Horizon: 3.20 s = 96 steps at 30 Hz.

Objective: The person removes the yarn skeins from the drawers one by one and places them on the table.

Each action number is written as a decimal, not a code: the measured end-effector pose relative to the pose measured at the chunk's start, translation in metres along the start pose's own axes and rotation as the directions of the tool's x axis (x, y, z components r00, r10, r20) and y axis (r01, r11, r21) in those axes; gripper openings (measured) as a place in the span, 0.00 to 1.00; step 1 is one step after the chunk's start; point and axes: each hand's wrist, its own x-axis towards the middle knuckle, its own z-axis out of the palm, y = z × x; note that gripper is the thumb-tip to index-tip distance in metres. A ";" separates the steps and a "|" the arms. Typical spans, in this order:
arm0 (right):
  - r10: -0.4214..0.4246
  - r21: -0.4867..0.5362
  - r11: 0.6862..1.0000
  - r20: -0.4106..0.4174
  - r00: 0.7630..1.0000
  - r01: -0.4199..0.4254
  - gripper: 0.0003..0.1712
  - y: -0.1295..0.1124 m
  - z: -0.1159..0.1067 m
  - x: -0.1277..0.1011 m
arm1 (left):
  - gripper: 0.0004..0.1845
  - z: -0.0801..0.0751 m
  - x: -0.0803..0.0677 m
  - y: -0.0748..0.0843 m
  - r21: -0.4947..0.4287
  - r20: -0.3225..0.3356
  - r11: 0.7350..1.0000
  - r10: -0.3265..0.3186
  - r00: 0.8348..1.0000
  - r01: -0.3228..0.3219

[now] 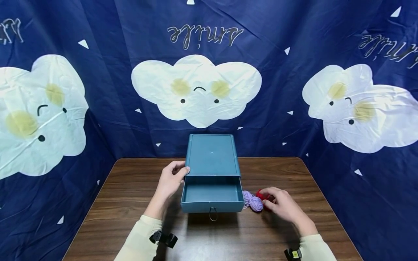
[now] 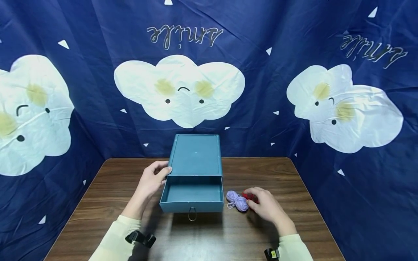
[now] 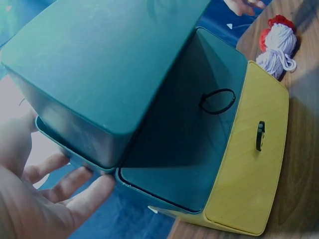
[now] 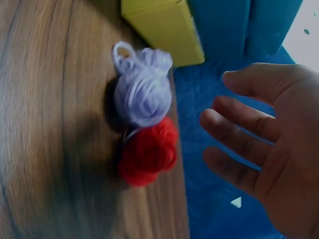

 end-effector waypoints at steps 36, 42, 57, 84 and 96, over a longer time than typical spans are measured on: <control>-0.369 0.161 0.904 -0.172 0.913 0.396 0.16 -0.088 -0.010 -0.026 | 0.26 0.003 0.004 -0.002 -0.015 0.010 1.000 -0.028 1.000 0.028; -0.382 0.202 0.892 -0.148 0.912 0.406 0.16 -0.094 -0.002 -0.030 | 0.25 0.003 0.004 0.000 -0.014 0.011 0.999 -0.028 1.000 0.028; -0.395 0.262 0.877 -0.087 0.915 0.403 0.16 -0.109 0.013 -0.030 | 0.24 0.002 0.003 0.000 -0.011 0.001 1.000 -0.023 1.000 0.023; -0.447 0.230 0.868 -0.028 0.894 0.440 0.17 -0.126 0.031 -0.022 | 0.25 0.003 0.002 -0.001 -0.017 0.018 1.000 -0.011 1.000 0.011; -0.482 0.233 0.847 -0.040 0.875 0.477 0.17 -0.130 0.043 -0.019 | 0.25 0.001 0.004 -0.002 -0.038 0.029 0.999 0.001 1.000 0.001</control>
